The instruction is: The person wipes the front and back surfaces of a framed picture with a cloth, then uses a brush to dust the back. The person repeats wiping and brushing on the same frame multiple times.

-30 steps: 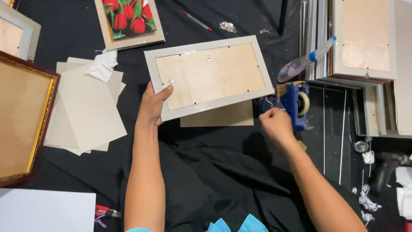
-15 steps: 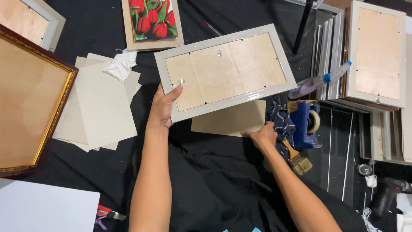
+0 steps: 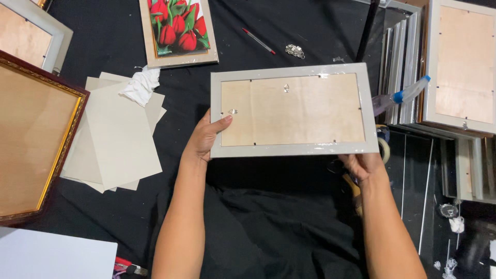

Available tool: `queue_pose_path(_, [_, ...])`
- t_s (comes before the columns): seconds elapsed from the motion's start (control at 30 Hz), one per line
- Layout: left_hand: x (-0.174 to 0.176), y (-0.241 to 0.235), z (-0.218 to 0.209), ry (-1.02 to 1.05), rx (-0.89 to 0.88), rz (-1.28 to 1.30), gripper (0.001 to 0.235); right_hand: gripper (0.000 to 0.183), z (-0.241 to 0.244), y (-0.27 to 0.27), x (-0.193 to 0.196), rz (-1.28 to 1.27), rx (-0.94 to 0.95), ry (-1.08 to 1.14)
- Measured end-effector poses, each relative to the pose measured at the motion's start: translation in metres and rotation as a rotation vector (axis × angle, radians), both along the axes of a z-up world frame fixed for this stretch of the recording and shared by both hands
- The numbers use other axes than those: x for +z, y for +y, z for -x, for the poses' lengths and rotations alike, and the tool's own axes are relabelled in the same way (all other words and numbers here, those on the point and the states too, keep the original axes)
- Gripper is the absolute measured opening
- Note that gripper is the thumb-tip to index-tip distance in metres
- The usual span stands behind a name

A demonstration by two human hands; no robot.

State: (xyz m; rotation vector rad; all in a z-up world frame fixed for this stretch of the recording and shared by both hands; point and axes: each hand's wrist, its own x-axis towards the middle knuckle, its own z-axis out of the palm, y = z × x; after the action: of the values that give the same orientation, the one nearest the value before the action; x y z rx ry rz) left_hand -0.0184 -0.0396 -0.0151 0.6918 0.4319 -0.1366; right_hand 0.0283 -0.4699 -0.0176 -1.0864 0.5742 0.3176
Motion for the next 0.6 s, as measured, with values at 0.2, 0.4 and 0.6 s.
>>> queue_pose_path(0.2, [0.002,-0.003,-0.001,-0.003,-0.052,0.012,0.047,0.041,0.0,-0.035,-0.033,-0.15,0.019,0.006])
queue_pose_path(0.4, [0.005,0.0,-0.003,0.048,-0.06,-0.028,0.048,0.05,-0.003,-0.004,0.008,-0.189,0.039,-0.094])
queue_pose_path(0.6, [-0.002,0.007,-0.006,0.073,-0.077,-0.093,0.05,0.042,0.003,0.009,0.021,-0.134,0.037,-0.128])
